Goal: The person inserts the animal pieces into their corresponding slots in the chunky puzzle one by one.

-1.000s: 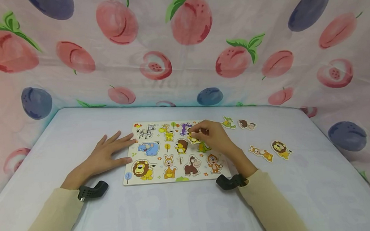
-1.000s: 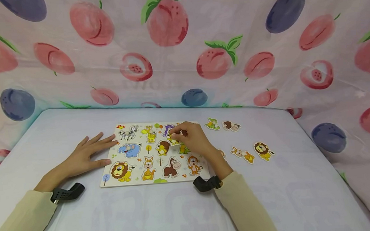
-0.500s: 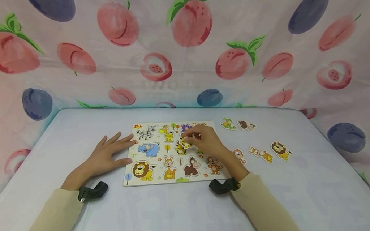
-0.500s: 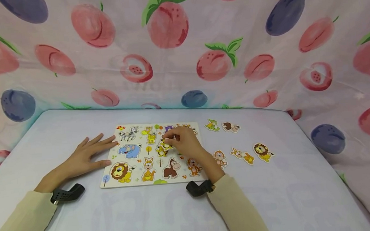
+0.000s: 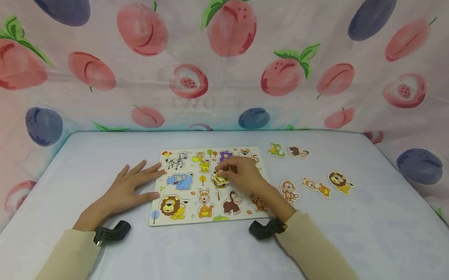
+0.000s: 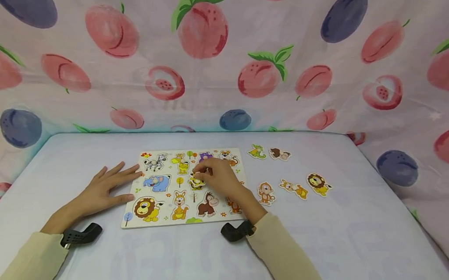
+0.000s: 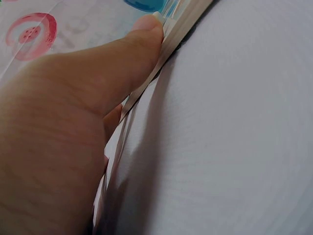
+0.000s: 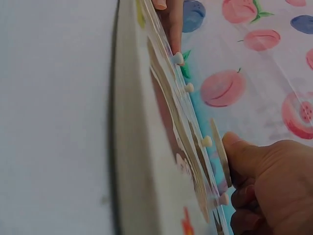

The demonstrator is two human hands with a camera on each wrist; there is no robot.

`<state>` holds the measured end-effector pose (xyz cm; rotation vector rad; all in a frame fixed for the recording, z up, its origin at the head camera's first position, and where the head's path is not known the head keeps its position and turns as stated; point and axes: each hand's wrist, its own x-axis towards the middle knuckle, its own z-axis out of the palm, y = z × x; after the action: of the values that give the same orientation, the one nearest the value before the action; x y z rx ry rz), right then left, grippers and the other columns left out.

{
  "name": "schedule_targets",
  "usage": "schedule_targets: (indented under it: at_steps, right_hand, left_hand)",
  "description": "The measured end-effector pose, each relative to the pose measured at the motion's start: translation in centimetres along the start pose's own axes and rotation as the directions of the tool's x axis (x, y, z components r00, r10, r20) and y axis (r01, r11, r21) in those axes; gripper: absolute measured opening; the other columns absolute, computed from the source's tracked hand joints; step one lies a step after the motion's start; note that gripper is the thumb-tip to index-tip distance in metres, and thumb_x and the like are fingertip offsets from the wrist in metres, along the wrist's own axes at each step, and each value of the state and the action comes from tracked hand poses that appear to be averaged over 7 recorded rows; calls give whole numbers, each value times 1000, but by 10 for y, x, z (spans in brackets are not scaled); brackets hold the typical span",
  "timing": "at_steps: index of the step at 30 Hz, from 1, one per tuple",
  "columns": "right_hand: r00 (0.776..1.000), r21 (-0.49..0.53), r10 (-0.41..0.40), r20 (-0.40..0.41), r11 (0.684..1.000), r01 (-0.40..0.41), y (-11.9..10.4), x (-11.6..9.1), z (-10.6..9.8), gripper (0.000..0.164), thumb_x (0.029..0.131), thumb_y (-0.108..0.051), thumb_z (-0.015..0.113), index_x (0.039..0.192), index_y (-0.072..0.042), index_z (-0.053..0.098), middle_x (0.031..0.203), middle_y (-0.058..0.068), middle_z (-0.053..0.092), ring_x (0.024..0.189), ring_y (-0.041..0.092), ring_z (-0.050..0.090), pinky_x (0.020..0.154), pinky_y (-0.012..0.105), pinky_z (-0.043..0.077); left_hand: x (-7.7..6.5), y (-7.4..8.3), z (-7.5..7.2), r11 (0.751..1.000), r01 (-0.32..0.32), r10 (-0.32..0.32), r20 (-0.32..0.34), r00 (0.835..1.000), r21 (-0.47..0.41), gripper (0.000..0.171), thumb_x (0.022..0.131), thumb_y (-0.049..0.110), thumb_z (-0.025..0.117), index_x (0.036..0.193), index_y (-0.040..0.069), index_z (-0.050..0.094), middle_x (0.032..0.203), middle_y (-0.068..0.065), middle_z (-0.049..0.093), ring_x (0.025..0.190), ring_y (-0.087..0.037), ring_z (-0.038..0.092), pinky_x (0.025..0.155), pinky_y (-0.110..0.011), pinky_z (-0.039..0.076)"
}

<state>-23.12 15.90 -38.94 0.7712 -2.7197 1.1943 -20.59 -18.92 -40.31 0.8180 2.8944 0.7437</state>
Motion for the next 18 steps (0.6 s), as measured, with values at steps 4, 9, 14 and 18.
schedule_targets:
  at_steps: [4, 9, 14, 18]
  right_hand:
    - [1000, 23, -10, 3, 1000, 10, 4, -2, 4, 11, 87, -17, 72, 98, -15, 75, 70, -5, 55, 59, 14, 43, 53, 27, 37]
    - [1000, 27, 2, -4, 1000, -2, 7, -3, 8, 10, 87, -17, 72, 96, -15, 75, 73, -7, 59, 58, 13, 45, 53, 26, 38]
    - [1000, 30, 23, -5, 999, -22, 6, -3, 10, 10, 87, -17, 72, 96, -15, 75, 74, -7, 60, 59, 13, 46, 53, 26, 40]
    - [999, 20, 45, 10, 999, -46, 4, -4, 11, 10, 87, -18, 72, 96, -15, 75, 73, -7, 59, 59, 13, 46, 53, 26, 39]
  left_hand:
    - [0, 1, 0, 1000, 8, -8, 6, 1000, 2, 66, 87, 52, 63, 143, 22, 47, 153, 0, 34, 143, -37, 12, 111, -59, 0]
    - [0, 1, 0, 1000, 7, -7, 8, 1000, 7, 66, 87, 52, 63, 143, 22, 47, 153, -1, 34, 143, -37, 12, 111, -59, 0]
    - [0, 1, 0, 1000, 2, -2, 3, 1000, 4, 66, 87, 52, 63, 143, 22, 47, 152, 0, 34, 143, -37, 12, 112, -59, 0]
    - [0, 0, 0, 1000, -2, 2, -3, 1000, 2, 66, 87, 52, 63, 143, 22, 47, 152, 0, 35, 143, -37, 12, 112, -59, 0]
